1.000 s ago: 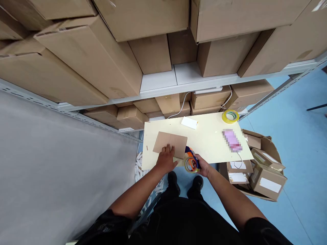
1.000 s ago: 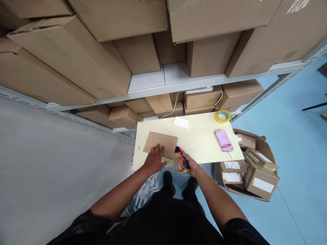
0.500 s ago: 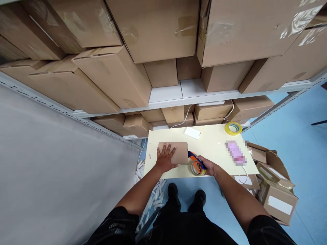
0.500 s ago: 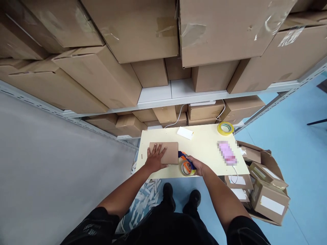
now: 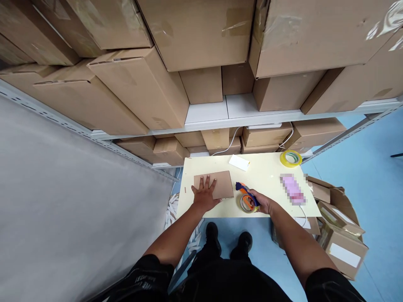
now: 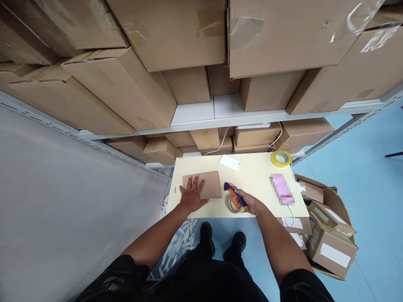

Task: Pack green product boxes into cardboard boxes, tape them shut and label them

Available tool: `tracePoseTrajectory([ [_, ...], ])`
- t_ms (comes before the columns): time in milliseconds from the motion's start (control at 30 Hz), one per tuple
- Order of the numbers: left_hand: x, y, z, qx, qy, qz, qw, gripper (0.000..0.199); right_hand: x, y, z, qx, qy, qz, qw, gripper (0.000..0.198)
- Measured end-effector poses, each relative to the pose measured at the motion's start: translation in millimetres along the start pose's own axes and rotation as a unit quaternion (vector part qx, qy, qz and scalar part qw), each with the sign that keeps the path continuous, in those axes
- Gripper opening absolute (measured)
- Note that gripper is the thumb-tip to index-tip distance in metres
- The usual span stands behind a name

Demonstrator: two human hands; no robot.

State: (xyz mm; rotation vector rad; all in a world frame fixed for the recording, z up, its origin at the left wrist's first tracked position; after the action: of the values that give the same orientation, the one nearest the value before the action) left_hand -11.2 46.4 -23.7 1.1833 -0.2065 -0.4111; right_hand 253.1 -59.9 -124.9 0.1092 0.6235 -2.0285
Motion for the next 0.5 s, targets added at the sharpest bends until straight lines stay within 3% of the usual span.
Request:
tracePoseTrajectory([
  [133, 1, -2, -1, 0.003, 0.010, 0.004, 1.000, 0.104, 75, 18, 25, 0.020, -0.051, -0.027, 0.998, 0.039],
  [267, 5, -3, -4, -0.011, 0.020, 0.011, 1.000, 0.107, 139, -12, 35, -0.008, -0.059, -0.142, 0.988, 0.049],
  [367, 11, 2, -4, -0.024, 0.032, 0.021, 0.999, 0.109, 147, -43, 27, -0.006, -0.049, -0.192, 0.980, 0.050],
  [500, 15, 9, 9, -0.037, 0.042, 0.034, 0.998, 0.108, 123, -60, 15, 0.013, -0.050, -0.179, 0.982, 0.050],
])
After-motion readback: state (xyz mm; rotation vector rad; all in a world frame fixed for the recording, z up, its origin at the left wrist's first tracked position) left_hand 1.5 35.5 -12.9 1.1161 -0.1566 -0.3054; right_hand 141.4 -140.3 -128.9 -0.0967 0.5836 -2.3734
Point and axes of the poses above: each hand's wrist, its own z-axis away from the middle knuckle, its own y-axis out of the back of the hand, x = y × z, the point moved 7 cm from there along -z, towards the middle knuckle, and after that the axes turned 9 degrees about -z, right-handed, at the moved point
